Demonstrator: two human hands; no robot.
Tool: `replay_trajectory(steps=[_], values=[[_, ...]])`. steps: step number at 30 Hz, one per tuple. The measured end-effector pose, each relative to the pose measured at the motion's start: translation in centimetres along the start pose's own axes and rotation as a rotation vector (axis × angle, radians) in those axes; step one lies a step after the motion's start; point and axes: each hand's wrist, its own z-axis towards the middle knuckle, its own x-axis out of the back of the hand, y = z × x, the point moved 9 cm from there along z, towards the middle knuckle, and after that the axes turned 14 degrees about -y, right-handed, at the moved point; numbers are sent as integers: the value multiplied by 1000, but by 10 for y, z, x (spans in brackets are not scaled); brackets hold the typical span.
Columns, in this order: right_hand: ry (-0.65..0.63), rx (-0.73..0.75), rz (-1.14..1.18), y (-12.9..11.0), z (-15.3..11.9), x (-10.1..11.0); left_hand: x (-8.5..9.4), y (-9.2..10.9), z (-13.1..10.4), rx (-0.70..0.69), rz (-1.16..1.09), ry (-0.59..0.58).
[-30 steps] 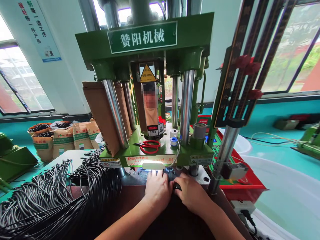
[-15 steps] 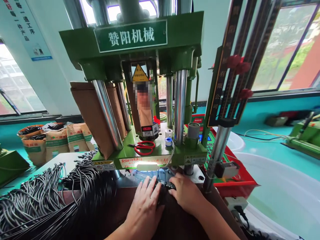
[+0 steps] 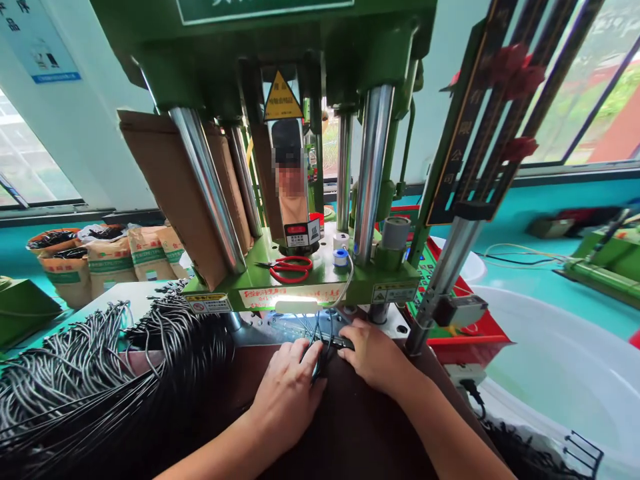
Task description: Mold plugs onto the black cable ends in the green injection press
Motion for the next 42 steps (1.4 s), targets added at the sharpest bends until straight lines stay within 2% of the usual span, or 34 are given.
replay_trajectory(steps=[42], values=[[-3, 3, -34, 2, 1, -2, 3, 5, -1, -49, 78, 10]])
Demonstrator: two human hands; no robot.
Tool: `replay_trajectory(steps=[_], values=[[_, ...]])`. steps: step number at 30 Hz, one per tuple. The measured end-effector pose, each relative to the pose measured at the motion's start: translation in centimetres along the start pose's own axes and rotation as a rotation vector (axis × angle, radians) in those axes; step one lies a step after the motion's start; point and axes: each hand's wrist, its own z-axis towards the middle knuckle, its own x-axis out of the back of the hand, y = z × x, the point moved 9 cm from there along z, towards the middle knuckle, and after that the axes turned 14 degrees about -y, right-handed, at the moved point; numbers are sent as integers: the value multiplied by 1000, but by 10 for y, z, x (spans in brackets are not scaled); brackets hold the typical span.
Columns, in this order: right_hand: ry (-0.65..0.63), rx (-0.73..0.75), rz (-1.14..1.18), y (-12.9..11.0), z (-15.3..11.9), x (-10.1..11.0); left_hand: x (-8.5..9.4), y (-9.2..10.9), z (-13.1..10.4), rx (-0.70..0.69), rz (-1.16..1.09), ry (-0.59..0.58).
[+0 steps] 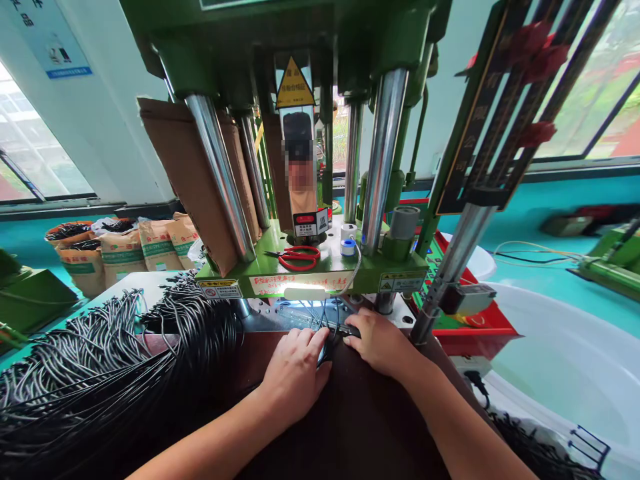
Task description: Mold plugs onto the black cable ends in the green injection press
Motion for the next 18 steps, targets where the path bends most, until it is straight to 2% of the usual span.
replay_trajectory(steps=[18], values=[[3, 14, 14, -1, 0, 0, 0, 1, -1, -9, 0, 12]])
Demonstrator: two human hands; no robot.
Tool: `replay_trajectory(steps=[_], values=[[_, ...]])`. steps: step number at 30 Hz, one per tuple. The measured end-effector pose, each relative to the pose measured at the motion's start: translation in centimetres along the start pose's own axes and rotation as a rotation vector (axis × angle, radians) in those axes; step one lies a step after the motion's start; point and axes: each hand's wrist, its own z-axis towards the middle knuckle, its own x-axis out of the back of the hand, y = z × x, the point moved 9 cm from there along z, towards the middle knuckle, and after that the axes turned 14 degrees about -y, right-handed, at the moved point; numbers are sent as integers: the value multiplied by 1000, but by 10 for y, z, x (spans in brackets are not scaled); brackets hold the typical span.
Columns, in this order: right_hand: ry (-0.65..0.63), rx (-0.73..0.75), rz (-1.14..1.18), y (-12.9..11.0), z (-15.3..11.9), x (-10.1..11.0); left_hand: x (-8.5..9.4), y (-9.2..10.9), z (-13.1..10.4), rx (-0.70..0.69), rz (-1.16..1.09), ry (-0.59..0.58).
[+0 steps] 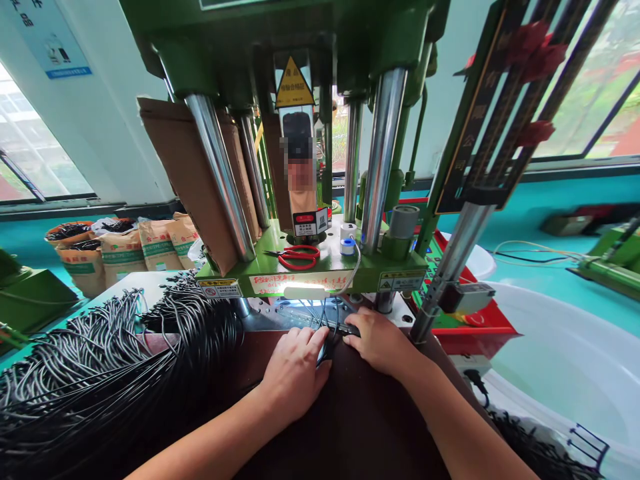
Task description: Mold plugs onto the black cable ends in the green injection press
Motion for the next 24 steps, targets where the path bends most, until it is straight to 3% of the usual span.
replay_trajectory(steps=[24], values=[[-4, -22, 2, -1, -2, 0, 0, 0, 1, 8, -15, -19]])
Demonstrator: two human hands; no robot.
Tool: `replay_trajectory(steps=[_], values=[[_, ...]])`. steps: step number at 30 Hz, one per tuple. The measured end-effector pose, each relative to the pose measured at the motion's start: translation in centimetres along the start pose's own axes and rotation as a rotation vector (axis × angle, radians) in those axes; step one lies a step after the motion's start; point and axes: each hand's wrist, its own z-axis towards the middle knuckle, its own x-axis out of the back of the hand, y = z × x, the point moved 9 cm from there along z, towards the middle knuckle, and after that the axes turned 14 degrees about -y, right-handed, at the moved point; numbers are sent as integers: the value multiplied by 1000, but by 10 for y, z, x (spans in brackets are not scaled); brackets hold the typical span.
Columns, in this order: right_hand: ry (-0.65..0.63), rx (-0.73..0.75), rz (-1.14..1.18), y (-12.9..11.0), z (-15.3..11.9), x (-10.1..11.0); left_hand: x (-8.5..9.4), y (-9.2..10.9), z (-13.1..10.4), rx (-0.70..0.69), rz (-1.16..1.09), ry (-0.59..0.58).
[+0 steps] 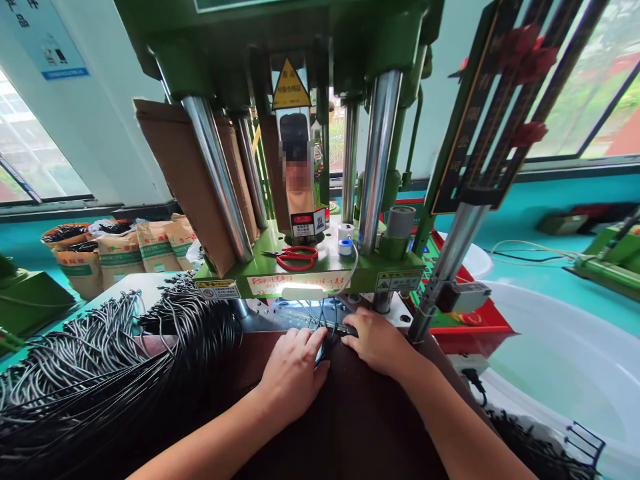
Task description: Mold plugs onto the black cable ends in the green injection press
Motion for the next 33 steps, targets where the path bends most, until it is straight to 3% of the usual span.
replay_trajectory(steps=[33], values=[[17, 15, -29, -6, -2, 4, -1, -1, 1, 0, -4, -9]])
